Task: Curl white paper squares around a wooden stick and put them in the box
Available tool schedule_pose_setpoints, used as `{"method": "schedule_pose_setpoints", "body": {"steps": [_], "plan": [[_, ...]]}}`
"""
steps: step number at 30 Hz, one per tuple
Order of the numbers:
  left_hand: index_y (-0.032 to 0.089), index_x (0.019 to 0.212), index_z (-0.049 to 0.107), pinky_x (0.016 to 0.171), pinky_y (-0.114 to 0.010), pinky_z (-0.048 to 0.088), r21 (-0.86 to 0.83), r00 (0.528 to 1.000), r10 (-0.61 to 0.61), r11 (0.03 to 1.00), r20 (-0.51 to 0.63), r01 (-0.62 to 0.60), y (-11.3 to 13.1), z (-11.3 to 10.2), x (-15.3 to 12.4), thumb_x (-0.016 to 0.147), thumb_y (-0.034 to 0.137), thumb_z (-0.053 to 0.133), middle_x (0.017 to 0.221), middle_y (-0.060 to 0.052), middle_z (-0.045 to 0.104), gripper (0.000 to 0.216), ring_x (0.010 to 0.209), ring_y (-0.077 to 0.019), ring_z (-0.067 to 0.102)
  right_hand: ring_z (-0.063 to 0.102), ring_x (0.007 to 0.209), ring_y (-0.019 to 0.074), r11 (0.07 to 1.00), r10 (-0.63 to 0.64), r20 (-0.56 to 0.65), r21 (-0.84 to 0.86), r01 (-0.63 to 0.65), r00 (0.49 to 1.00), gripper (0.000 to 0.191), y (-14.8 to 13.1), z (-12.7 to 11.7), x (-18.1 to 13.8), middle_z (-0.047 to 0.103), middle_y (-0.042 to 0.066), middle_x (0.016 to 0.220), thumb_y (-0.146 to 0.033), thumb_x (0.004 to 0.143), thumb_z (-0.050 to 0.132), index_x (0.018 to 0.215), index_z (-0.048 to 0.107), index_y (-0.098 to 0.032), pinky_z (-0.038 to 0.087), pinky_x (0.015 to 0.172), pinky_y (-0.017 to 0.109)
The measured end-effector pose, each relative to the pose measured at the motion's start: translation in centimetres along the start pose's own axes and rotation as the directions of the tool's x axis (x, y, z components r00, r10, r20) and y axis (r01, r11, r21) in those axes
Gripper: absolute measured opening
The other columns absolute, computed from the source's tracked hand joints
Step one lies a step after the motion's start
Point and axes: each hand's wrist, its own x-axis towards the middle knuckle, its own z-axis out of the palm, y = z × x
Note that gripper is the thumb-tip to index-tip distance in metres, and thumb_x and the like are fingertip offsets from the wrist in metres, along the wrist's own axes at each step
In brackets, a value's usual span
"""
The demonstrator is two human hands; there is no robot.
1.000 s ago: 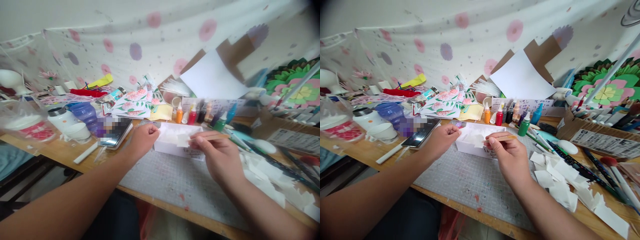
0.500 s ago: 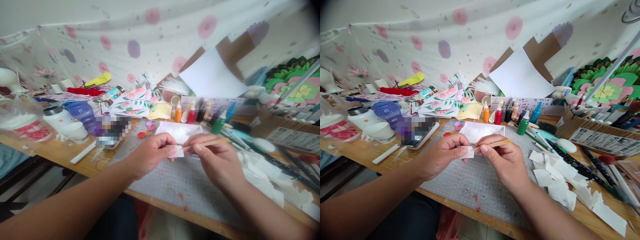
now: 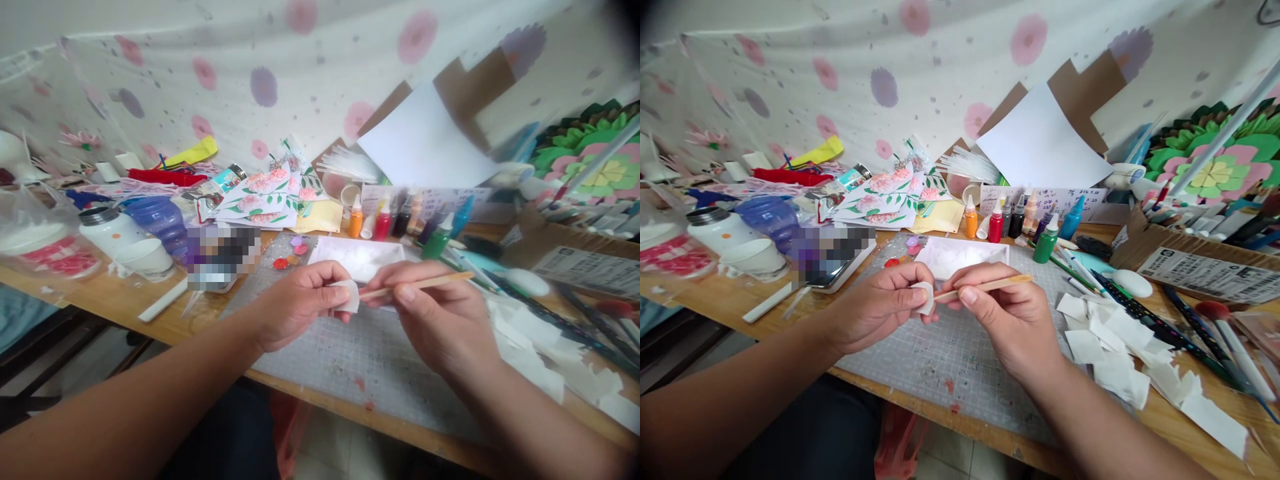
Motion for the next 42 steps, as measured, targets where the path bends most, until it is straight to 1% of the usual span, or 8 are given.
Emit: {"method": "schedule_pose_setpoints", "body": {"steps": [3, 7, 15, 23, 27, 31, 36, 42], "plan": [[0.015, 0.077, 0.056, 0.071, -0.028, 0.041, -0.013, 1.000, -0.012, 1.000, 0.015, 0.012, -0.12, -0.07, -0.01, 0.084, 0.021, 0.061, 0.072, 0.000, 0.057, 0.010, 0.071, -0.0120, 0.053, 0.069, 0.076, 0.0198, 1.000, 0.021, -0.021, 0.020, -0.021, 1.000, 0.011, -0.02, 0.13, 0.03, 0.067, 0.004, 0.091, -0.017, 0.085, 0.064, 0.090, 0.072, -0.022, 0.060, 0.069, 0.038], [0.015, 0.078, 0.056, 0.072, -0.028, 0.040, -0.034, 0.999, -0.042, 0.998, 0.033, 0.043, -0.20, -0.09, -0.15, 0.084, 0.021, 0.060, 0.075, -0.001, 0.057, 0.010, 0.073, -0.0125, 0.054, 0.070, 0.077, 0.0210, 1.000, 0.003, -0.020, 0.003, -0.003, 1.000, 0.011, 0.15, 0.07, 0.07, 0.067, 0.004, 0.091, -0.017, 0.085, 0.063, 0.090, 0.072, -0.022, 0.060, 0.069, 0.038], [0.015, 0.078, 0.055, 0.072, -0.028, 0.039, -0.033, 0.998, -0.041, 0.999, 0.045, 0.042, -0.23, -0.15, -0.10, 0.085, 0.020, 0.059, 0.075, -0.001, 0.056, 0.009, 0.073, -0.0124, 0.053, 0.071, 0.077, 0.0212, 1.000, -0.005, -0.017, -0.005, 0.005, 1.000, 0.011, 0.14, -0.04, -0.03, 0.067, 0.005, 0.090, -0.017, 0.086, 0.063, 0.090, 0.072, -0.022, 0.061, 0.069, 0.038], [0.015, 0.078, 0.056, 0.071, -0.028, 0.040, -0.023, 0.998, -0.047, 0.999, 0.031, 0.048, -0.14, -0.10, -0.16, 0.084, 0.021, 0.061, 0.075, -0.001, 0.057, 0.010, 0.072, -0.0126, 0.053, 0.069, 0.078, 0.0188, 0.998, -0.023, -0.004, -0.064, 0.022, 1.000, 0.014, 0.14, 0.05, -0.05, 0.067, 0.003, 0.090, -0.015, 0.087, 0.061, 0.090, 0.072, -0.023, 0.061, 0.069, 0.036], [0.015, 0.077, 0.057, 0.070, -0.028, 0.039, 0.030, 0.999, -0.043, 0.999, 0.000, 0.043, 0.00, -0.10, -0.18, 0.083, 0.023, 0.062, 0.073, -0.001, 0.058, 0.011, 0.071, -0.0123, 0.053, 0.067, 0.084, 0.0189, 0.994, -0.056, 0.015, -0.098, 0.057, 0.998, 0.018, 0.15, -0.01, 0.00, 0.067, 0.002, 0.088, -0.013, 0.087, 0.060, 0.090, 0.074, -0.025, 0.059, 0.071, 0.034], [0.015, 0.076, 0.057, 0.068, -0.028, 0.038, 0.114, 0.998, -0.046, 0.992, -0.035, 0.050, 0.11, -0.11, -0.18, 0.082, 0.025, 0.062, 0.071, -0.001, 0.058, 0.013, 0.069, -0.0121, 0.051, 0.065, 0.087, 0.0170, 0.979, -0.089, 0.028, -0.183, 0.093, 0.996, 0.019, -0.08, 0.00, 0.22, 0.069, 0.002, 0.085, -0.011, 0.086, 0.061, 0.088, 0.075, -0.024, 0.056, 0.075, 0.030], [0.015, 0.076, 0.057, 0.068, -0.028, 0.037, 0.177, 0.997, -0.055, 0.982, -0.055, 0.064, 0.01, -0.24, -0.27, 0.082, 0.028, 0.063, 0.070, 0.000, 0.056, 0.016, 0.069, -0.0119, 0.049, 0.066, 0.085, 0.0156, 0.955, -0.108, 0.032, -0.273, 0.113, 0.994, 0.019, -0.39, 0.15, 0.34, 0.069, 0.002, 0.082, -0.010, 0.085, 0.062, 0.085, 0.076, -0.023, 0.055, 0.074, 0.028], [0.016, 0.077, 0.056, 0.067, -0.027, 0.038, 0.191, 0.997, -0.052, 0.980, -0.054, 0.062, -0.03, -0.22, -0.14, 0.082, 0.030, 0.062, 0.071, 0.000, 0.056, 0.016, 0.069, -0.0121, 0.049, 0.065, 0.086, 0.0180, 0.969, -0.083, 0.006, -0.235, 0.082, 0.997, 0.019, -0.20, 0.11, 0.12, 0.069, 0.002, 0.083, -0.012, 0.085, 0.062, 0.085, 0.075, -0.026, 0.056, 0.072, 0.032]]}}
